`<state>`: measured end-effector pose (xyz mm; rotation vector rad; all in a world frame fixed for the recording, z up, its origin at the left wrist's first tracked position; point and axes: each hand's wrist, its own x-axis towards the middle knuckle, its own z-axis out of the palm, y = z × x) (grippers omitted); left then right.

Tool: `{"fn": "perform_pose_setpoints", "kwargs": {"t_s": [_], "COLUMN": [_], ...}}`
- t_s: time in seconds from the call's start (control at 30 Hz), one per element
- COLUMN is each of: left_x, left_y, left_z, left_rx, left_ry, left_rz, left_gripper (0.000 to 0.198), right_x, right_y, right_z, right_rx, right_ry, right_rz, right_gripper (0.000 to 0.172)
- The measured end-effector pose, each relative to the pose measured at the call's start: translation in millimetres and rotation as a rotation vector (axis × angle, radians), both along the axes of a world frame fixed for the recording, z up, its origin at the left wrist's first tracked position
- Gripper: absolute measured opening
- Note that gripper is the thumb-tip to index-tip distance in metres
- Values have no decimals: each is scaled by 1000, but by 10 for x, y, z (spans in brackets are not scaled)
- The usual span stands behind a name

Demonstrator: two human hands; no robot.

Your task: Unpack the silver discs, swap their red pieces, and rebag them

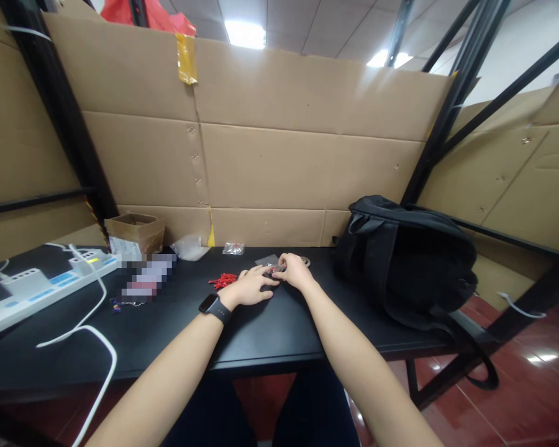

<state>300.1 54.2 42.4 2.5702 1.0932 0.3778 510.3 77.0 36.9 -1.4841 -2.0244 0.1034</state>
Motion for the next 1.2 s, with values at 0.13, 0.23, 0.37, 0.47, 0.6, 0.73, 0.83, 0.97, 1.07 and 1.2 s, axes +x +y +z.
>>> {"fn": "perform_pose_setpoints", "kwargs": {"t_s": [0.13,0.23,0.37,0.47,0.6,0.73,0.83,0.97,1.07,1.2], "left_x": [-31,-36,-41,-59,-78,-78,-84,-97,-105,-112], "left_y": [6,0,-3,12,30,34,39,50,58,69], "left_z": [7,32,69,85,98,101,93,80,73,61], "left_rx": [-17,-37,-82,-84,-85,-85,-95,-94,-98,-87], "left_ry": [8,14,58,126,165,143,137,130,127,118], "left_rz": [56,49,2,-34,-58,-54,-60,-63,-65,-93], "left_gripper": [42,42,44,46,47,46,47,47,47,47], "right_x": [151,232,201,153,169,197,177,150,137,54], "right_y": [-7,9,37,30,3,14,29,31,27,10], "right_z": [32,32,5,-3,13,18,8,-4,-14,-27], "right_rx": [-89,-106,-114,-118,-150,-127,-123,-111,-84,2], "right_ry": [49,78,76,92,132,141,140,105,65,-21], "right_rz": [111,77,44,86,181,142,156,135,103,62], "right_gripper": [26,24,28,30,23,19,21,27,31,34]}}
